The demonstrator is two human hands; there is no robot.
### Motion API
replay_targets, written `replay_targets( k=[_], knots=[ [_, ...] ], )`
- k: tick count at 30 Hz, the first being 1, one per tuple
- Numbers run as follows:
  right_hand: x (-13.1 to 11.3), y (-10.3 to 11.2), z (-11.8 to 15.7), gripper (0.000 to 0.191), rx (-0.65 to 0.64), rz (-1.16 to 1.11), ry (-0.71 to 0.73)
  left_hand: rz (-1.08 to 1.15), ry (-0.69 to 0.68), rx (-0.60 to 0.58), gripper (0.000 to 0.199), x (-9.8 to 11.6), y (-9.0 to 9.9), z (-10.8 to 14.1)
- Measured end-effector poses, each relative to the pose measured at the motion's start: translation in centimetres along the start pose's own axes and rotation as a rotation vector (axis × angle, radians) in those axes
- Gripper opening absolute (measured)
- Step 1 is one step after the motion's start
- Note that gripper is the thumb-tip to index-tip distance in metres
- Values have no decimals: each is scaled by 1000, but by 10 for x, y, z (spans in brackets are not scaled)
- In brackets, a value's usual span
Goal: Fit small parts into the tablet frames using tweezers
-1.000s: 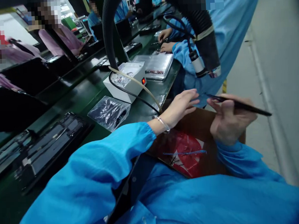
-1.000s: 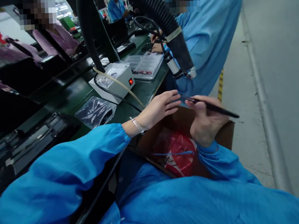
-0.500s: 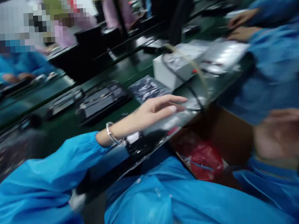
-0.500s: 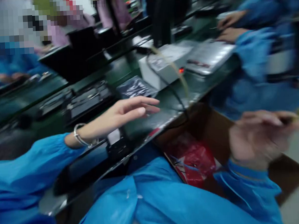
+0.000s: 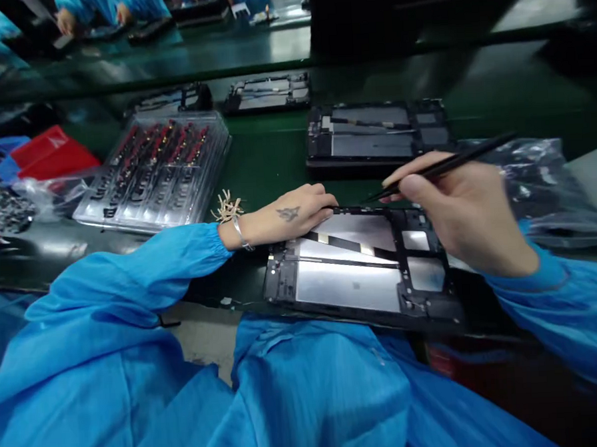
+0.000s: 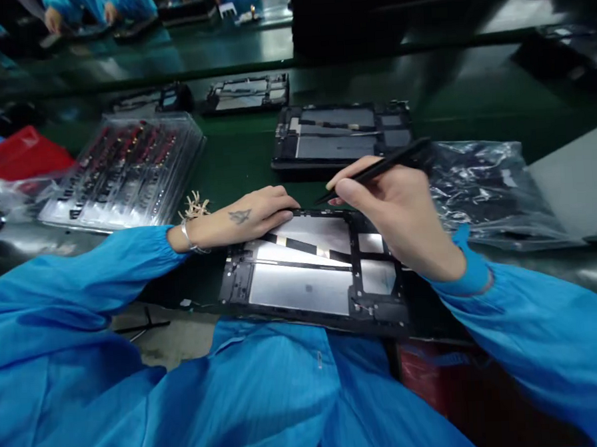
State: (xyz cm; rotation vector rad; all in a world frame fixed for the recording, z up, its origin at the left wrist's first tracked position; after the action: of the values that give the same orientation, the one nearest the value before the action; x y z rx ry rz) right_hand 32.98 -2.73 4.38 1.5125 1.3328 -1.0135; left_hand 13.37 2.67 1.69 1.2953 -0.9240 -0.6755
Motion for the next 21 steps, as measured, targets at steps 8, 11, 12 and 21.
replay_targets(
  k=[8,11,12,21],
  knots=[
    [17,-14,-7,18,-84,359,-50,46,26,31,33,2,-6,5],
    [15,-13,-7,16,-94,403,-55,57,32,32,33,1,-7,4],
    [14,-13,-7,16,-100,404,-58,55,34,34,33,1,-7,4],
    [13,-20,-10,12,-126,429,-33,44,56,23,34,1,-8,4]
  ],
)
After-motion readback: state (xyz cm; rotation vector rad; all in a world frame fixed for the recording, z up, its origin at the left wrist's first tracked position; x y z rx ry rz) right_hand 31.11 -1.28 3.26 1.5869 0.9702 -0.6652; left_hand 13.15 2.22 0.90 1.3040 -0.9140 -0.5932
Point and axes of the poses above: each hand's wrist, its own z-axis away from the middle knuckle, its own y-axis out of the back of the hand, x = y × z, the point moved 6 cm from there along -z, towards the middle knuckle, and after that the axes turned 9 degrees about -z, right-handed, at the moved point
